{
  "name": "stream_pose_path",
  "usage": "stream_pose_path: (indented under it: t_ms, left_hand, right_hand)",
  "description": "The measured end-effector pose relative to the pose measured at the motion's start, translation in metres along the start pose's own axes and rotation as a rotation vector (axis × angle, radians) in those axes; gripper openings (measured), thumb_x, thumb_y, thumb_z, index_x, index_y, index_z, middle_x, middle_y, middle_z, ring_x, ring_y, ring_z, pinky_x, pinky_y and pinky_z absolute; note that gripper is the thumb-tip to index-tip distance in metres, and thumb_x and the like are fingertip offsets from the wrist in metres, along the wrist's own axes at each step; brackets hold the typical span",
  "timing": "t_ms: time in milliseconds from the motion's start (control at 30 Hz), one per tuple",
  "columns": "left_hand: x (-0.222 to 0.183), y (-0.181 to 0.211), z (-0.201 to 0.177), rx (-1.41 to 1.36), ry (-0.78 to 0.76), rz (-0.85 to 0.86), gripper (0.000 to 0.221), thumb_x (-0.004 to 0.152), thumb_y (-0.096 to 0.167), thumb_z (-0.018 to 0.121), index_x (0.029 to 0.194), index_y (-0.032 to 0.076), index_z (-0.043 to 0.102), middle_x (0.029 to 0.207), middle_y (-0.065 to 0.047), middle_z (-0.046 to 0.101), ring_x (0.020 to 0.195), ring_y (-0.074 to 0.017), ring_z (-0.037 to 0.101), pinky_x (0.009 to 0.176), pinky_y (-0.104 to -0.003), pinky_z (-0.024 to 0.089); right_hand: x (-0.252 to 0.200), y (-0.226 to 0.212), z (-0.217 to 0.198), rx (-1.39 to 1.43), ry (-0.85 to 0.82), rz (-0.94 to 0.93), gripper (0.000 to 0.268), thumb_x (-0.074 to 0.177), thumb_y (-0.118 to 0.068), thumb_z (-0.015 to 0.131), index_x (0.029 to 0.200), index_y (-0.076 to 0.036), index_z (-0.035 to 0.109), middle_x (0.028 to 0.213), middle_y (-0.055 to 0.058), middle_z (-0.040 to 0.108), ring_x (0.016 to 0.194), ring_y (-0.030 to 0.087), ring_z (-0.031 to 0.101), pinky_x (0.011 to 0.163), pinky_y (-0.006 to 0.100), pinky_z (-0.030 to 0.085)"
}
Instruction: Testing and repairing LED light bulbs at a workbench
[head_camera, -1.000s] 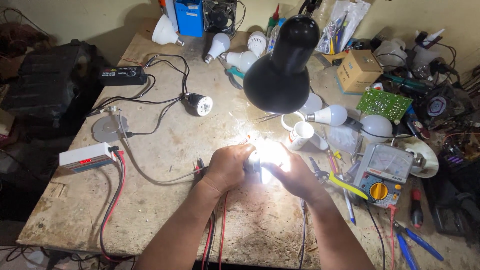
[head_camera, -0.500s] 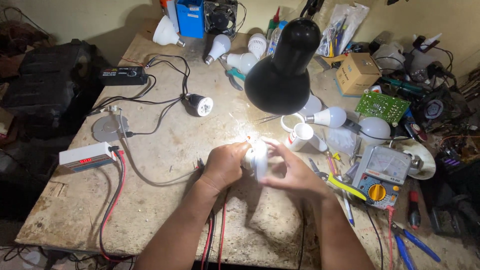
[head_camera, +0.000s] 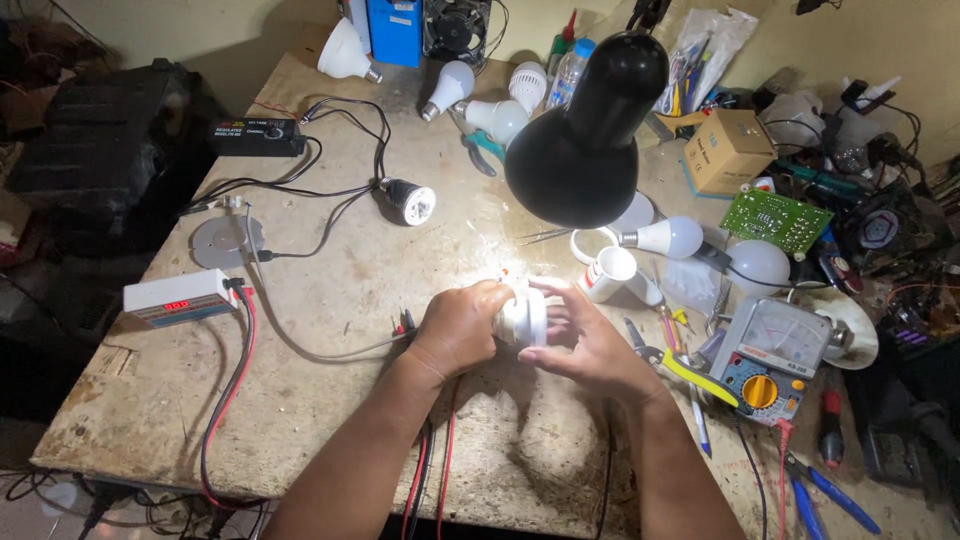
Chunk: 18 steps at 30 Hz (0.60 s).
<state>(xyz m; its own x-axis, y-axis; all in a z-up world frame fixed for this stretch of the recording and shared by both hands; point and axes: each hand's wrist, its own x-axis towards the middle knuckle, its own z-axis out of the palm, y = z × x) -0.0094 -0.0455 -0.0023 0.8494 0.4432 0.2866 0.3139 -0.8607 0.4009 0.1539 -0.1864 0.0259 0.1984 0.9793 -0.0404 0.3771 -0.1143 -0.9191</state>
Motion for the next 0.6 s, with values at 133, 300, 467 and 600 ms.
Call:
stream_pose_path:
  t_ms: [133,300,467,600]
  left_hand:
    - [0.002,-0.003,0.005,-0.031,-0.003,0.014,0.034,0.078,0.004,0.067,0.110,0.015,0.066,0.097,-0.004,0.072,0.093,-0.0304,0.074,0.084,-0.043,0.060]
    - [0.005,-0.002,0.005,-0.089,-0.042,-0.053,0.047,0.077,0.014,0.072,0.122,0.013,0.058,0.095,-0.007,0.071,0.095,-0.0327,0.074,0.086,-0.044,0.059]
    - [0.004,-0.015,0.008,-0.082,-0.006,-0.188,0.061,0.076,0.039,0.078,0.124,0.013,0.052,0.097,-0.014,0.073,0.099,-0.0362,0.073,0.089,-0.051,0.058]
    - [0.005,-0.023,0.007,-0.095,0.215,-0.288,0.080,0.072,0.035,0.085,0.133,-0.005,0.053,0.105,-0.026,0.070,0.103,-0.0442,0.069,0.091,-0.055,0.057]
  right_hand:
    - [-0.002,-0.030,0.000,-0.052,-0.016,0.075,0.101,0.074,-0.032,0.089,0.155,-0.005,0.035,0.132,0.030,0.054,0.113,0.038,0.067,0.097,0.048,0.057]
    - [-0.007,-0.018,0.002,-0.102,0.005,-0.014,0.106,0.064,-0.016,0.091,0.155,-0.012,0.038,0.123,0.028,0.057,0.113,0.046,0.064,0.093,0.051,0.058]
    - [-0.009,-0.024,0.000,-0.133,0.142,0.002,0.101,0.062,-0.017,0.093,0.150,-0.012,0.042,0.131,0.030,0.050,0.118,0.049,0.061,0.097,0.054,0.058]
    - [0.006,-0.021,0.007,-0.120,0.290,0.096,0.102,0.073,-0.026,0.088,0.155,-0.003,0.032,0.139,0.033,0.047,0.120,0.050,0.061,0.095,0.053,0.058]
